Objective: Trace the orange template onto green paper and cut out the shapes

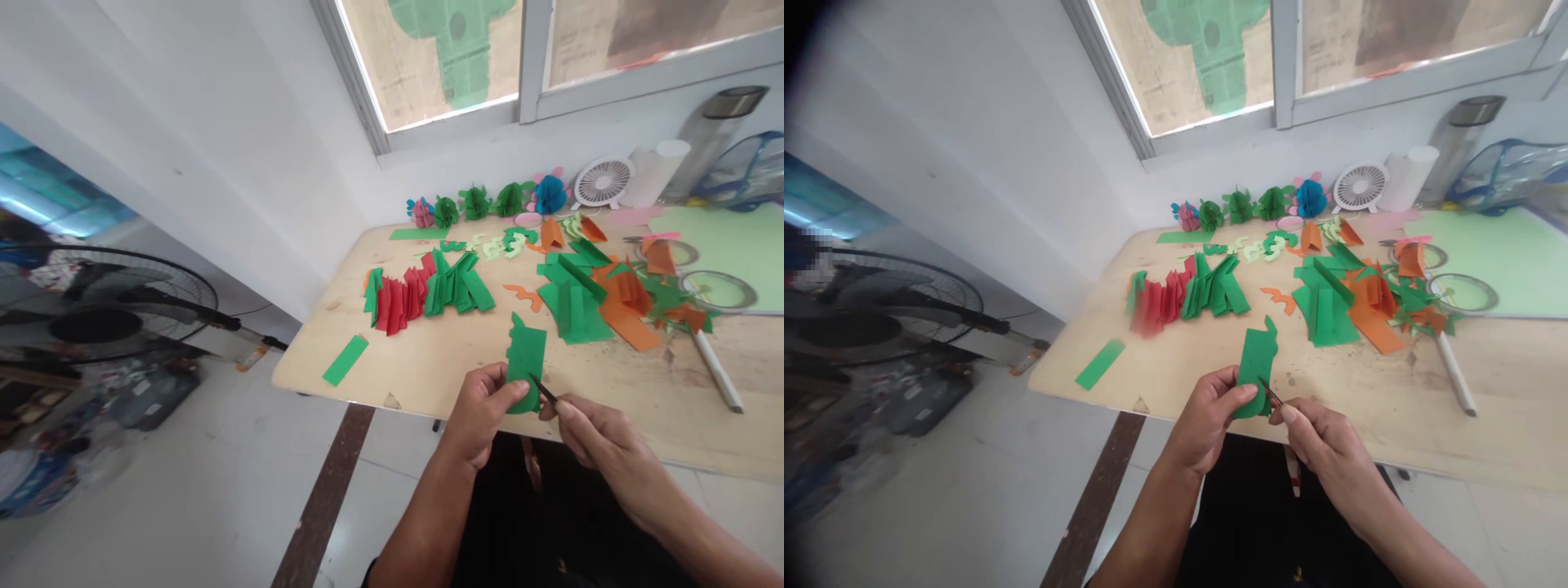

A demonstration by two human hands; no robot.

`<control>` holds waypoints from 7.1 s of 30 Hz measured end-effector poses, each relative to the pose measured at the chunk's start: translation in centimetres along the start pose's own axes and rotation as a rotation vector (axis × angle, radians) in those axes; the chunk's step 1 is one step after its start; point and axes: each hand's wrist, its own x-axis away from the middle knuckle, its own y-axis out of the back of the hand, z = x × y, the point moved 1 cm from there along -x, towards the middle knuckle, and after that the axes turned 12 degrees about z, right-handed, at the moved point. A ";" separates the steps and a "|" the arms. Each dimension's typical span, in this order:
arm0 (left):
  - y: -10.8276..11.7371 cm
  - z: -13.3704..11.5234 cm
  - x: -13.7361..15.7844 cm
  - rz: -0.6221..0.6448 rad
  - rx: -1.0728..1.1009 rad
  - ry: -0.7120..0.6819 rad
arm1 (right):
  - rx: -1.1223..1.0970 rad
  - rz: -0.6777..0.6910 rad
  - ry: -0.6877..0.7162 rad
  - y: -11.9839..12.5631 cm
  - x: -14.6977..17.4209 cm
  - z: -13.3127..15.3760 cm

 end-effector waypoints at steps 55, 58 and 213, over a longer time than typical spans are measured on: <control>-1.0 0.3 0.7 -0.087 0.034 -0.023 | 0.233 -0.043 0.171 2.8 -2.1 2.2; -0.8 0.3 0.6 -0.046 0.091 0.073 | 0.248 -0.065 0.172 2.8 -2.0 2.6; -4.3 1.9 1.4 -0.376 0.312 -0.186 | -0.210 -0.101 0.107 -1.2 0.6 -1.7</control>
